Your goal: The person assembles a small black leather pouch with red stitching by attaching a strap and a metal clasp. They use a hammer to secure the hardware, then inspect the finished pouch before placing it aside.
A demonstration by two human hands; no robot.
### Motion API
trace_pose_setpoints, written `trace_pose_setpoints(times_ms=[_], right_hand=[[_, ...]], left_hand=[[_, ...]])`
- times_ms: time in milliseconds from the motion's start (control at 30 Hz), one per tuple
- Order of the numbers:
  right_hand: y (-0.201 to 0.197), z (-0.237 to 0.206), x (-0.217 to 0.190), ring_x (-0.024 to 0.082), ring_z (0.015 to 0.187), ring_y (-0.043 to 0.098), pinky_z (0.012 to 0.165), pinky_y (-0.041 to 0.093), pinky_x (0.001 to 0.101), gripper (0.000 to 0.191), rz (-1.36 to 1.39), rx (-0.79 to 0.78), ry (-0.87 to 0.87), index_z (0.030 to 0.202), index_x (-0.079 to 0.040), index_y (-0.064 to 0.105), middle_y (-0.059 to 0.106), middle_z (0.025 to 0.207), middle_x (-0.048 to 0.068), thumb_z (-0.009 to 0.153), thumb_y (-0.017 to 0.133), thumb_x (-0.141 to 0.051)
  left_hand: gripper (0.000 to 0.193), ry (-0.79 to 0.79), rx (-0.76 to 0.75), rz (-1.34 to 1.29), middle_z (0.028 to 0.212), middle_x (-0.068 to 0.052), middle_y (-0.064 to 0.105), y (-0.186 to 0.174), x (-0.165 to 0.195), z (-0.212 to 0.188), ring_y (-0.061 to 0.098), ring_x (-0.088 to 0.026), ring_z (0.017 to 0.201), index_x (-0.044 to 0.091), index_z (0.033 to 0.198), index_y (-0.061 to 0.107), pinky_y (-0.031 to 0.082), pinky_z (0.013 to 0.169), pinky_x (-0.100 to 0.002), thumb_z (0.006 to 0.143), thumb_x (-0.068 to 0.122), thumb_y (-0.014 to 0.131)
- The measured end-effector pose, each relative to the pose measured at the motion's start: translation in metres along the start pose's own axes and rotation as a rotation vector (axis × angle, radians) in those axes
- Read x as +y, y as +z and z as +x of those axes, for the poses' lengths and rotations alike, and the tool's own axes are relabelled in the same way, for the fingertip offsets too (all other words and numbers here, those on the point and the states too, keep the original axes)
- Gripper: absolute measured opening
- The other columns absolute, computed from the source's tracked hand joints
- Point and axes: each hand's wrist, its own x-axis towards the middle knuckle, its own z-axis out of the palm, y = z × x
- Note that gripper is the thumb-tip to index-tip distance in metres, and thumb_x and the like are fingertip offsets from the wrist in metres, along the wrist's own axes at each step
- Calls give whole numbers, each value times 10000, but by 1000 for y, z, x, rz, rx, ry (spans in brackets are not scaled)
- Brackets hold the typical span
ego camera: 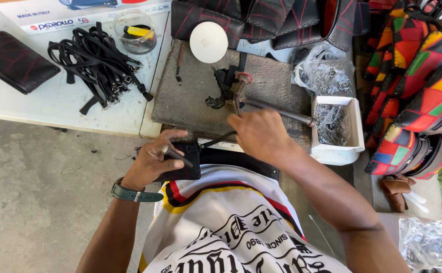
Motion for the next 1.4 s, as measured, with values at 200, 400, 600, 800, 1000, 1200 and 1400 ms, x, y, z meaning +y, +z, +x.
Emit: trace_pose_setpoints(times_ms=[200,400,600,800,1000,1200,1400], right_hand=[[-30,60,-82,320,866,730,614,569,435,139,113,135,-402,1006,-207,669,695,961,87,876,679,-159],[-43,26,-84,291,952,678,799,557,416,415,294,519,-474,1152,-78,633,631,1060,102,760,724,-180],[22,-40,-59,258,841,706,686,589,380,541,543,443,-254,1134,-96,660,653,1065,90,746,889,-398],[115,-19,-60,267,774,733,674,596,358,630,760,140,-29,1149,-24,636,699,952,124,707,929,-365],[149,-30,-67,171,800,738,721,617,298,618,1094,216,85,1214,10,585,713,953,104,741,896,-239],[147,-23,-73,165,739,702,650,595,294,673,1082,286,53,1165,20,587,689,929,119,677,956,-259],[131,-26,-78,201,795,717,671,595,300,439,945,410,-61,1118,5,658,687,1011,138,794,884,-186]], left_hand=[[374,55,-75,329,1158,-71,733,8,6,4,657,-144,1141,68,1155,739,504,1016,-335,808,-3,858],[349,-139,37,68,1116,-23,725,3,4,5,653,-128,1083,98,1137,707,513,967,-344,820,30,837],[190,129,23,318,1237,-81,727,-3,6,5,658,-179,1158,21,1018,743,334,1231,-406,851,-28,819],[222,98,46,180,1208,-64,730,5,4,12,641,-154,1151,52,1032,735,158,1311,-440,836,14,833],[178,58,48,212,1192,-51,749,2,-2,8,676,-140,1148,83,1012,744,134,1338,-459,865,31,829],[189,23,77,175,1186,-47,748,5,5,8,673,-135,1172,81,1029,754,70,1354,-488,860,34,825],[273,-91,125,31,1130,-27,754,9,9,-4,666,-99,1091,111,1085,755,376,1133,-444,832,65,847]])
